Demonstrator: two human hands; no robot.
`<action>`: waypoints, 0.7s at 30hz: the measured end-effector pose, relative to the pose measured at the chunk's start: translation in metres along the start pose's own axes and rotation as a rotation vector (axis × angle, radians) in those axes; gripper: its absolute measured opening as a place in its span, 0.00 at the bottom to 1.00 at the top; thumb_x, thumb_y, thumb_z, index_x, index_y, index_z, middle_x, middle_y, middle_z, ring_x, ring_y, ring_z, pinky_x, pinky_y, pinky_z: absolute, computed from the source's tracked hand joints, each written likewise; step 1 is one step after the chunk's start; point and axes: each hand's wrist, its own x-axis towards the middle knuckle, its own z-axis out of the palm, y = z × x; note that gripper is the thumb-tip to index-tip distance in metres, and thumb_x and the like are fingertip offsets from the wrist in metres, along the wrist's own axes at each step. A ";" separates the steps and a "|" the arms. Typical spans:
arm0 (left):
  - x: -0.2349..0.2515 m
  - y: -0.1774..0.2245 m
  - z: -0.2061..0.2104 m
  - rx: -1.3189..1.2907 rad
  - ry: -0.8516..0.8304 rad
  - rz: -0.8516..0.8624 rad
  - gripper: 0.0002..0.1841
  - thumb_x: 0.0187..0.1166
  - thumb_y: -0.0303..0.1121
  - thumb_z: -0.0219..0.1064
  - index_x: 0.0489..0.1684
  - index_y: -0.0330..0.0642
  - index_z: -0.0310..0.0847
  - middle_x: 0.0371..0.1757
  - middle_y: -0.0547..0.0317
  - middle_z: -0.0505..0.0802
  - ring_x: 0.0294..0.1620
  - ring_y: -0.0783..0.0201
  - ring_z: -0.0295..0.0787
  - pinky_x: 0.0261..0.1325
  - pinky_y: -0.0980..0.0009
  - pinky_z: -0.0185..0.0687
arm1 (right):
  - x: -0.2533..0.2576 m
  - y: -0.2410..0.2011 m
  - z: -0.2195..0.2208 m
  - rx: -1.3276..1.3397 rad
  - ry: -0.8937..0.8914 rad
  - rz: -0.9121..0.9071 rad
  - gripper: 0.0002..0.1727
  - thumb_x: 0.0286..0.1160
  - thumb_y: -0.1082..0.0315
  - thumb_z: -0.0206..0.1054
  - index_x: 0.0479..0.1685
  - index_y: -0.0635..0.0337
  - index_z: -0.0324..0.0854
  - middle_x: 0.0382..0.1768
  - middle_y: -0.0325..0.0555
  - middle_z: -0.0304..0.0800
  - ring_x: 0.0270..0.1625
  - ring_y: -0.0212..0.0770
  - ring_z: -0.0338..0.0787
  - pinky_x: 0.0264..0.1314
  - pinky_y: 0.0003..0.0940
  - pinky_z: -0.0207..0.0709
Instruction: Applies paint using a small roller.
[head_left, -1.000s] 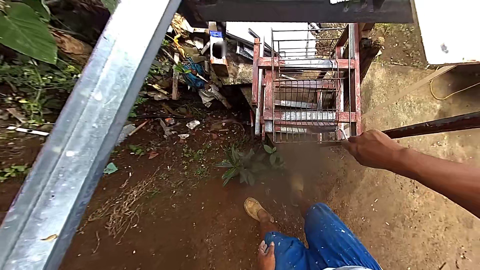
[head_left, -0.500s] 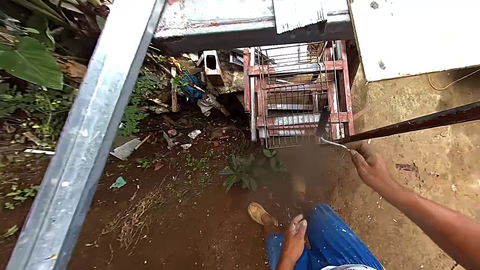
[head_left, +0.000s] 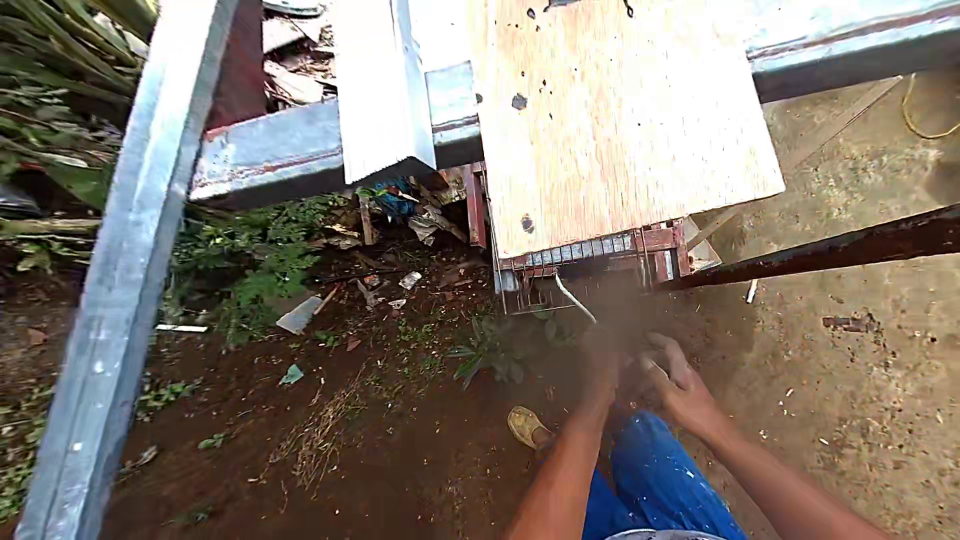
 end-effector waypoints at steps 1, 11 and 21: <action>0.003 0.004 0.005 -0.012 0.011 -0.034 0.18 0.97 0.36 0.44 0.59 0.31 0.76 0.26 0.58 0.77 0.18 0.67 0.74 0.23 0.72 0.77 | -0.004 0.014 -0.014 -0.020 0.012 0.036 0.34 0.87 0.57 0.56 0.89 0.59 0.56 0.61 0.51 0.87 0.46 0.43 0.95 0.48 0.42 0.92; 0.100 0.046 0.050 0.392 0.046 -0.137 0.10 0.86 0.33 0.54 0.54 0.38 0.76 0.27 0.60 0.76 0.17 0.68 0.67 0.19 0.71 0.65 | -0.028 0.107 -0.067 -0.107 0.045 0.273 0.29 0.87 0.60 0.61 0.82 0.63 0.64 0.62 0.57 0.87 0.50 0.47 0.94 0.54 0.48 0.90; 0.066 0.035 0.036 0.330 -0.009 -0.203 0.12 0.92 0.38 0.50 0.51 0.40 0.76 0.20 0.64 0.71 0.12 0.71 0.60 0.14 0.77 0.56 | -0.022 0.109 -0.052 -0.211 -0.058 0.220 0.29 0.85 0.58 0.62 0.80 0.62 0.68 0.61 0.52 0.89 0.54 0.45 0.93 0.60 0.48 0.87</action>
